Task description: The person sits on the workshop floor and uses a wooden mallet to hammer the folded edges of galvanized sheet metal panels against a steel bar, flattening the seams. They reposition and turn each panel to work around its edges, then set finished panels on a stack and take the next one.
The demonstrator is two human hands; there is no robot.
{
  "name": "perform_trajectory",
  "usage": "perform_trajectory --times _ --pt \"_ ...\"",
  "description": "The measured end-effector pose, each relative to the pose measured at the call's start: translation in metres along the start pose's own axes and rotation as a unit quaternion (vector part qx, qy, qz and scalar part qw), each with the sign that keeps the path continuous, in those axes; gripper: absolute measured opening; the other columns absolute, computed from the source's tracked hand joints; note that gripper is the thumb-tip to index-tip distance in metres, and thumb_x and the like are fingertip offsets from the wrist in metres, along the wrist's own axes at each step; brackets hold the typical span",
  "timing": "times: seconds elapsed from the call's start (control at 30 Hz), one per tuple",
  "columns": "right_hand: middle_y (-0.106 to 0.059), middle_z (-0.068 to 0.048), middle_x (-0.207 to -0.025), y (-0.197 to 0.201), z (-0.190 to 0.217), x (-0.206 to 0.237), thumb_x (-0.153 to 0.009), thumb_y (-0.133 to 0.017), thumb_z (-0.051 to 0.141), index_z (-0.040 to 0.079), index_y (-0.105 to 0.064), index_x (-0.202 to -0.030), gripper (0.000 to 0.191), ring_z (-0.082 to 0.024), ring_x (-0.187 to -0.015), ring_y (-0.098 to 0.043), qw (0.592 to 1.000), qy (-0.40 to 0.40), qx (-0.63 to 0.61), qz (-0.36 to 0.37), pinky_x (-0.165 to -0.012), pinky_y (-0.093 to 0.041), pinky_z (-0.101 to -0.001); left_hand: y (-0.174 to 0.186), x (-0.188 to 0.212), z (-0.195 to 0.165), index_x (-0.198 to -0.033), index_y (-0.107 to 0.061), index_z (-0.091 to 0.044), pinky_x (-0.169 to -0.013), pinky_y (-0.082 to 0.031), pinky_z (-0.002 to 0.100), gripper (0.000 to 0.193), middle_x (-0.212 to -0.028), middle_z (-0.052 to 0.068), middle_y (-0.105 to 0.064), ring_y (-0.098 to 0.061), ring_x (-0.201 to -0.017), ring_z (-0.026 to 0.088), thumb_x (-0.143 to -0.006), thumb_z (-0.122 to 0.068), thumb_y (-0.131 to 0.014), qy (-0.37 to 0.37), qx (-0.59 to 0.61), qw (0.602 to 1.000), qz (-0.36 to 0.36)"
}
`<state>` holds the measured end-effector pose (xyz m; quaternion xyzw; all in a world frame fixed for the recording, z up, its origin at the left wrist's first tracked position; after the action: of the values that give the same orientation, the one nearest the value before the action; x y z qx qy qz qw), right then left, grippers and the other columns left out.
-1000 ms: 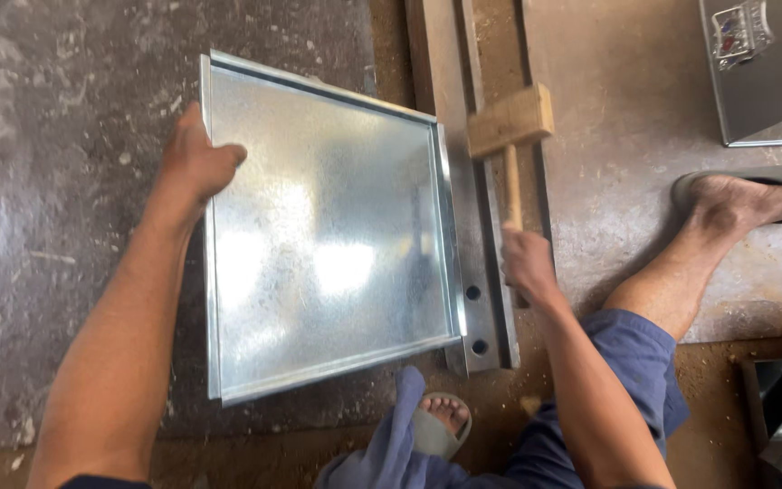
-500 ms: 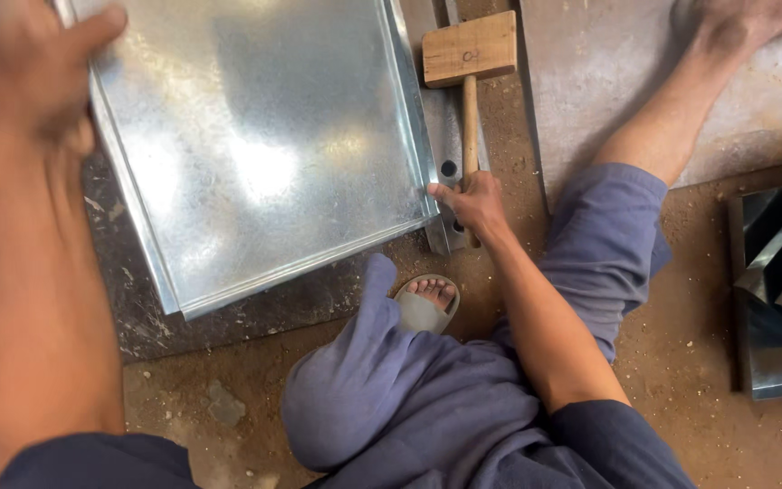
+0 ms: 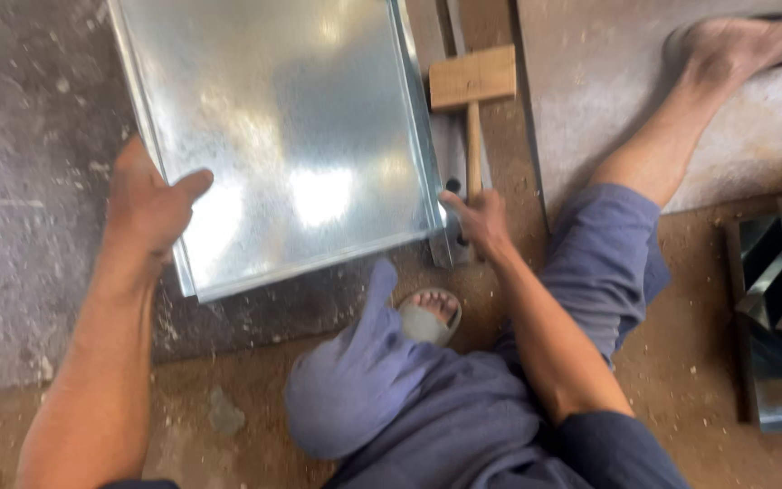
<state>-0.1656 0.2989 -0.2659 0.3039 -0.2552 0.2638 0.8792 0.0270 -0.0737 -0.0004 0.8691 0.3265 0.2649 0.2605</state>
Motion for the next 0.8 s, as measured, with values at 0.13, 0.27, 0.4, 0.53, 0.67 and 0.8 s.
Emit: perform_trajectory --times 0.13,0.27,0.4,0.53,0.67,0.8 --pt "-0.053 -0.017 -0.058 0.038 0.06 0.053 -0.103 -0.064 0.036 -0.005 -0.062 -0.073 0.051 -0.027 -0.05 -0.056 0.947 0.262 0.104 -0.155 -0.053 -0.044 -0.0453 0.0 0.001 -0.016 -0.133 -0.055 0.006 -0.096 -0.053 0.039 0.05 -0.126 0.023 -0.069 -0.069 -0.115 0.03 -0.086 0.0 -0.068 -0.034 0.009 0.999 -0.007" --pt "-0.055 -0.015 -0.054 0.057 0.075 0.069 -0.101 -0.059 0.034 -0.005 -0.06 -0.077 0.046 -0.024 -0.046 -0.059 0.978 0.172 0.06 -0.097 -0.048 -0.048 -0.0415 0.005 0.002 -0.017 -0.132 -0.057 0.005 -0.095 -0.053 0.04 0.049 -0.122 0.022 -0.07 -0.07 -0.111 0.03 -0.084 -0.001 -0.067 -0.005 0.009 1.0 -0.018" --pt "-0.052 -0.014 -0.06 0.083 0.138 0.114 -0.111 -0.048 0.024 -0.004 -0.06 -0.08 0.044 -0.023 -0.051 -0.051 0.923 0.358 0.023 -0.142 -0.05 -0.044 -0.0419 0.007 -0.002 -0.022 -0.131 -0.057 0.006 -0.095 -0.051 0.041 0.049 -0.123 0.023 -0.069 -0.068 -0.113 0.03 -0.084 -0.001 -0.068 -0.016 0.003 1.0 -0.023" --pt "-0.049 -0.006 -0.06 0.082 0.152 0.122 -0.111 -0.041 0.023 -0.002 -0.058 -0.092 0.036 -0.014 -0.048 -0.049 0.894 0.406 -0.157 -0.105 -0.044 -0.039 -0.0346 0.006 -0.004 -0.009 -0.129 -0.058 0.005 -0.094 -0.052 0.042 0.045 -0.121 0.023 -0.069 -0.069 -0.111 0.031 -0.085 -0.002 -0.068 0.042 -0.024 0.999 -0.017" --pt "-0.05 -0.004 -0.07 0.058 0.172 0.112 -0.117 -0.038 0.024 0.002 -0.055 -0.087 0.042 -0.015 -0.061 -0.052 0.84 0.515 0.057 -0.161 -0.055 -0.044 -0.0323 0.005 0.0 -0.013 -0.128 -0.057 0.006 -0.092 -0.053 0.041 0.045 -0.12 0.023 -0.069 -0.069 -0.109 0.029 -0.085 -0.001 -0.066 0.019 0.001 1.0 -0.013" --pt "-0.051 -0.005 -0.063 0.042 0.089 0.046 -0.111 -0.034 0.024 0.002 -0.056 -0.084 0.041 -0.02 -0.048 -0.05 0.989 0.147 0.009 -0.026 -0.038 -0.046 -0.0404 0.01 0.002 -0.025 -0.126 -0.059 0.008 -0.091 -0.051 0.04 0.044 -0.119 0.023 -0.069 -0.068 -0.107 0.028 -0.084 0.0 -0.071 -0.025 -0.041 0.998 -0.046"
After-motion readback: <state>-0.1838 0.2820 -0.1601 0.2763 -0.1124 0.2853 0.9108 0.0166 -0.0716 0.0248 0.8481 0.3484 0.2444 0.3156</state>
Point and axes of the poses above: each hand's wrist, its own x-axis away from the middle knuckle, its own y-axis out of the back of the hand, z = x × y, the point moved 10 cm from there along -x, towards the middle knuckle
